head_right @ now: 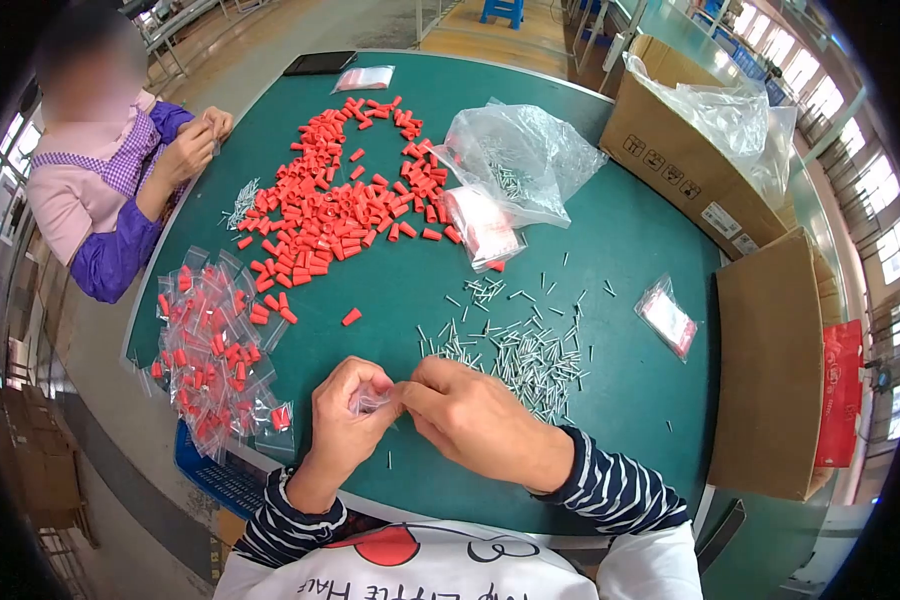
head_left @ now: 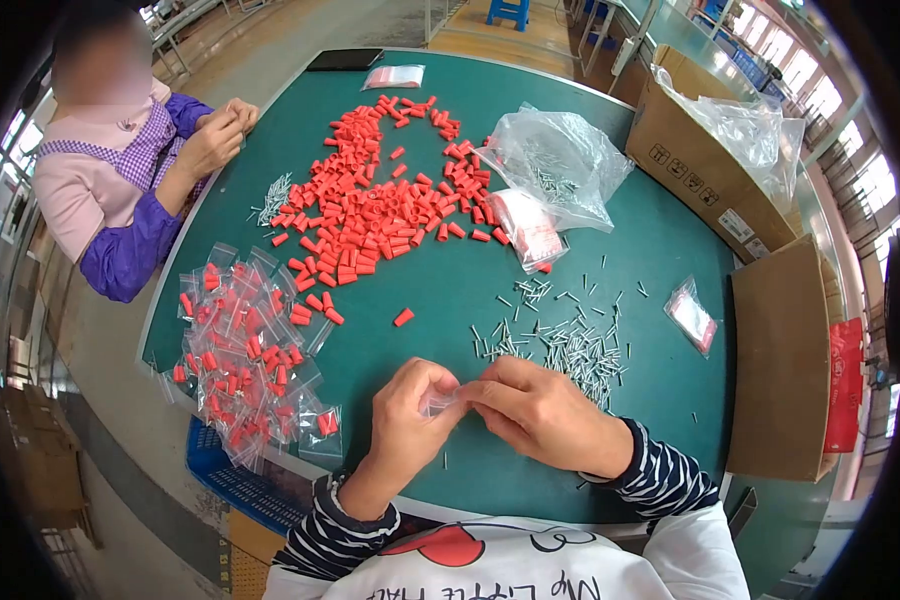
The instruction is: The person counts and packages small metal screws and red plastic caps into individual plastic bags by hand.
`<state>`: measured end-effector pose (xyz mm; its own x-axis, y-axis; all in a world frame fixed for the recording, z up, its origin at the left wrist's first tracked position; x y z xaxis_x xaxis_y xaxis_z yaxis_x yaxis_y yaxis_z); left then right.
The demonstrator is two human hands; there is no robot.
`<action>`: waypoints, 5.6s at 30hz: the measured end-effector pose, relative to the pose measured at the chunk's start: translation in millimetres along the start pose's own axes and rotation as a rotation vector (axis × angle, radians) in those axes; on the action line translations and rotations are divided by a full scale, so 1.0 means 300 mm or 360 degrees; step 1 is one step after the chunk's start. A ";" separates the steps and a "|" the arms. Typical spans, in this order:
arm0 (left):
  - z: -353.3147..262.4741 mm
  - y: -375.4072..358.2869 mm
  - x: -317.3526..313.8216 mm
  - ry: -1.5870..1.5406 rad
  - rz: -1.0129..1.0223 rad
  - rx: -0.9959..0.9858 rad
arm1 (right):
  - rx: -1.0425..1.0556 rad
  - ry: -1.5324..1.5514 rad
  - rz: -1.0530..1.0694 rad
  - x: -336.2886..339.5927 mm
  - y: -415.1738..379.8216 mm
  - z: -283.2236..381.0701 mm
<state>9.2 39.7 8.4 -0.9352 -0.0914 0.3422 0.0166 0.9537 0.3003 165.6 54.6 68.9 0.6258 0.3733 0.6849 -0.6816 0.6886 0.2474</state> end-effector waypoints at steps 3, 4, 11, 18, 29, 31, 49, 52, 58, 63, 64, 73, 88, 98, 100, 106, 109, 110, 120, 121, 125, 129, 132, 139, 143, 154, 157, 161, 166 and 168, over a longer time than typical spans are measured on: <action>-0.009 0.000 0.000 0.0045 -0.0008 -0.0048 | 0.0008 -0.0083 0.0085 -0.007 0.006 0.000; -0.012 -0.001 0.000 0.0059 -0.0009 -0.0066 | 0.0027 -0.0089 0.0113 -0.009 0.007 0.001; -0.023 -0.007 -0.009 0.0014 0.0011 -0.0108 | -0.0074 -0.0026 0.0034 -0.020 0.012 0.003; -0.033 0.009 0.007 -0.0265 0.0128 -0.0021 | -0.0007 -0.0020 -0.0115 0.034 0.002 -0.015; 0.030 -0.008 -0.004 -0.0419 0.0146 0.0010 | 0.0038 -0.0062 -0.0096 0.034 -0.033 -0.012; 0.017 -0.001 -0.001 -0.0300 0.0227 0.0016 | 0.0107 -0.0094 -0.0085 0.039 -0.034 -0.013; -0.012 -0.004 -0.034 -0.0313 0.0463 0.0068 | 0.0129 0.0088 -0.0081 0.113 -0.038 -0.020; -0.012 -0.002 -0.040 -0.0378 0.0473 0.0083 | 0.0213 -0.0128 0.0005 0.111 -0.015 0.018; -0.010 -0.010 -0.032 -0.0343 0.0503 0.0236 | 0.0152 0.0034 -0.0052 0.104 0.017 0.051; -0.015 -0.007 -0.024 -0.0357 0.0439 0.0036 | 0.0006 -0.0328 -0.0020 0.130 -0.003 -0.060; -0.018 -0.006 -0.023 -0.0332 0.0439 0.0021 | -0.0030 -0.0423 0.0031 0.119 -0.009 -0.090; -0.060 0.006 0.010 -0.0304 0.0380 -0.0332 | -0.0081 -0.0796 0.0254 0.011 -0.034 -0.153; -0.029 -0.002 0.014 -0.0424 0.0274 -0.0058 | 0.0068 0.0286 -0.0190 0.119 0.035 0.001; -0.024 -0.013 0.008 -0.0513 0.0349 -0.0021 | 0.0097 -0.0255 0.0523 0.038 0.036 0.036; -0.029 -0.021 0.016 -0.0478 0.0440 0.0000 | 0.0088 -0.0263 0.0674 0.026 0.043 0.033; -0.020 -0.028 0.077 -0.0553 0.0312 -0.0009 | 0.0190 0.0358 0.0196 0.085 0.166 0.052; -0.036 -0.032 0.095 -0.0416 0.0276 -0.0022 | 0.0270 -0.0139 0.0039 0.003 0.262 -0.058; -0.039 -0.032 0.100 -0.0346 0.0284 -0.0036 | 0.0307 -0.0295 -0.0019 -0.038 0.287 -0.101; -0.001 -0.020 0.136 -0.0177 0.0061 -0.0155 | 0.0255 -0.0040 0.0119 -0.198 0.476 -0.128; 0.000 -0.020 0.133 -0.0185 0.0074 -0.0149 | 0.0307 -0.0039 0.0079 -0.218 0.502 -0.110; 0.009 -0.022 0.126 -0.0238 0.0097 -0.0167 | 0.0383 -0.0323 0.0080 -0.303 0.541 -0.127; 0.010 -0.021 0.137 -0.0299 0.0052 -0.0168 | 0.0532 -0.0583 0.0070 -0.295 0.512 -0.128; 0.038 -0.028 0.133 -0.0342 0.0034 -0.0035 | 0.0336 -0.0211 0.0118 -0.194 0.474 -0.131; 0.071 -0.033 0.123 -0.0351 0.0063 0.0123 | 0.0073 0.0303 0.0408 0.058 0.332 0.037; 0.092 -0.045 0.105 -0.0434 0.0145 0.0177 | 0.0321 0.0200 0.0496 0.049 0.272 0.073; -0.003 -0.018 0.141 -0.0155 0.0007 -0.0139 | 0.0027 0.0502 0.0365 0.002 0.170 -0.048; 0.009 -0.033 0.116 -0.0796 -0.0013 0.0134 | -0.0066 0.0645 0.0302 -0.057 0.137 -0.075; 0.028 -0.040 0.112 -0.1143 -0.0077 0.0183 | -0.0133 0.0935 0.0177 -0.092 0.117 -0.090; 0.023 -0.028 0.117 -0.0806 0.0073 -0.0026 | -0.0076 0.0924 0.0121 -0.086 0.114 -0.072; 0.035 -0.029 0.127 -0.0735 0.0113 -0.0022 | -0.0022 0.0920 0.0110 -0.075 0.117 -0.057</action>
<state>-30.1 30.8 9.5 -0.9911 0.1141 -0.0686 0.0883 0.9488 0.3033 134.0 81.1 50.4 0.6879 0.6939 0.2130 -0.7258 0.6570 0.2037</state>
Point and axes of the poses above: each hand's wrist, its own y-axis towards the middle knuckle, its own x-axis out of the back of the hand, z = x × y, the point moved 4 cm from there along y, towards the middle knuckle, and after that the axes turned 1 degree about x, right-handed, at the moved point
